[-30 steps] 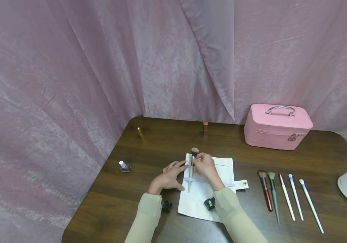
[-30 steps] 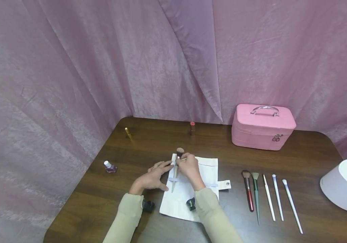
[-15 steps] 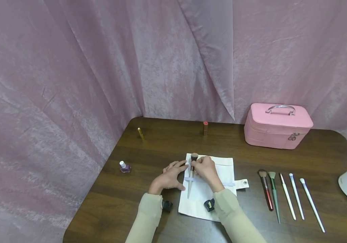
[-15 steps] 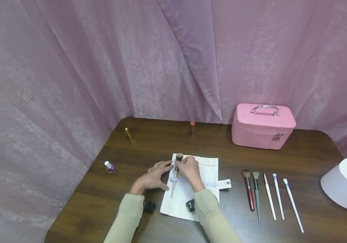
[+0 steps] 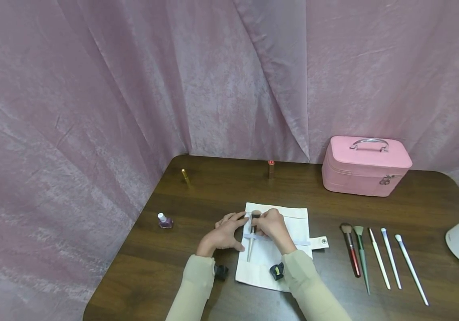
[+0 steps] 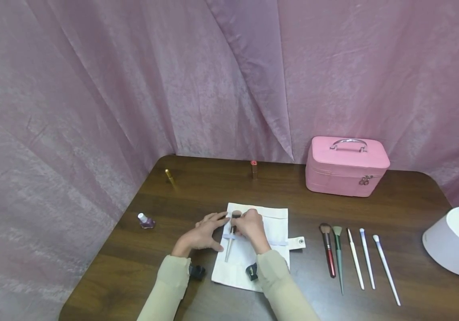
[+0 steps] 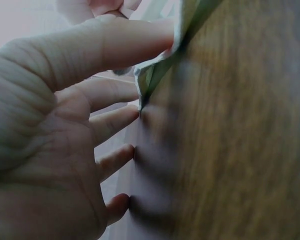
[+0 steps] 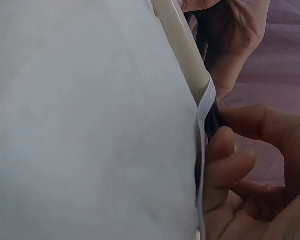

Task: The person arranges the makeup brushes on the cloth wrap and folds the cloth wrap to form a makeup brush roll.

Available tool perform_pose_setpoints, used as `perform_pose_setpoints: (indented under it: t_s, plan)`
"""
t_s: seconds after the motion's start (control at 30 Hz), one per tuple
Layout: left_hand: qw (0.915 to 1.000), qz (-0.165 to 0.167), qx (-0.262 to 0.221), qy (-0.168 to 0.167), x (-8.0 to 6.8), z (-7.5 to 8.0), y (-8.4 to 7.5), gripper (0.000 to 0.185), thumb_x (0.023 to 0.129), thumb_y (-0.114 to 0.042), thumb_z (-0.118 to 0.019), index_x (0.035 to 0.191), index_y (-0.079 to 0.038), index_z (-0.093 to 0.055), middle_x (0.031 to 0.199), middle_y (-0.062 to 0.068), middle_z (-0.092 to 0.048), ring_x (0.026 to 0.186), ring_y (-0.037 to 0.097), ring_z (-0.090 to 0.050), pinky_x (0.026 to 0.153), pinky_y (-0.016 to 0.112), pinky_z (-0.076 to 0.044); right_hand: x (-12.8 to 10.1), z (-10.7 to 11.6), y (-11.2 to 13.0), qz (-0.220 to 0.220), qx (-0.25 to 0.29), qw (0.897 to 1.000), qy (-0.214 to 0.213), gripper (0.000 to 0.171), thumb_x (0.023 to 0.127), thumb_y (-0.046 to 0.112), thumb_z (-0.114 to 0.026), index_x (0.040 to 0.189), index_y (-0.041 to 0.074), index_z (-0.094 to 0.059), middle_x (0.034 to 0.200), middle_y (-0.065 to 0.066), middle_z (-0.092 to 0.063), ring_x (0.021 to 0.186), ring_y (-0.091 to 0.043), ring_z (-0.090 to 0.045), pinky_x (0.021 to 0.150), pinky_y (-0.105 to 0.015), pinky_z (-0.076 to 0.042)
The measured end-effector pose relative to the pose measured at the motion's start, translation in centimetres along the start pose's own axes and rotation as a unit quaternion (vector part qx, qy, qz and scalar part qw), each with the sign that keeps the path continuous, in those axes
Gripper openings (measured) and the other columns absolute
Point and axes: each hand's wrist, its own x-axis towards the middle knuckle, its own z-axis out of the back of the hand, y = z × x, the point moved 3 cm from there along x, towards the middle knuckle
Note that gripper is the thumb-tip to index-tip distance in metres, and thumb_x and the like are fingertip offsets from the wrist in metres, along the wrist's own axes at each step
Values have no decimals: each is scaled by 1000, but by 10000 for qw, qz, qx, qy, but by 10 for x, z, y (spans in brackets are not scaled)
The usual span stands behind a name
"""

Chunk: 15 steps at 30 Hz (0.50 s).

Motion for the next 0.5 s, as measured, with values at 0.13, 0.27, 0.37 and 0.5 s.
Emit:
perform_pose_setpoints:
  t_s: [0.13,0.27,0.37,0.5]
  plan:
    - [10000,15,48,16,-1,-1,1,87,78,-13,-88,154,-9,-44,165,4,-25,151,34,-15,113,67,-13,-1,-2,-2,-39,-149,9998,126,28,79,10,-71,53,5,-63,46,-2,-54,44,-12,-46,45,-24,-33]
    - [10000,17,31,27,-1,-2,1,87,78,-12,-88,154,-11,-44,165,4,-25,151,34,-15,113,68,-13,-3,-3,-3,-1,-408,9989,249,32,84,13,-70,54,6,-62,48,-2,-56,45,-12,-48,46,-24,-35]
    - [10000,-23,8,13,-1,-1,1,88,78,-11,-88,154,-11,-44,165,4,-26,151,34,-15,112,68,-13,-3,-3,-2,106,-672,9974,247,34,84,15,-69,53,10,-57,48,1,-51,45,-12,-44,46,-25,-33]
    - [10000,-84,24,-5,-1,1,0,88,77,-11,-88,153,-9,-45,164,5,-27,151,35,-16,111,68,-14,-4,-3,1,274,-1085,9934,237,37,81,17,-71,50,14,-50,48,3,-42,46,-13,-37,46,-26,-28]
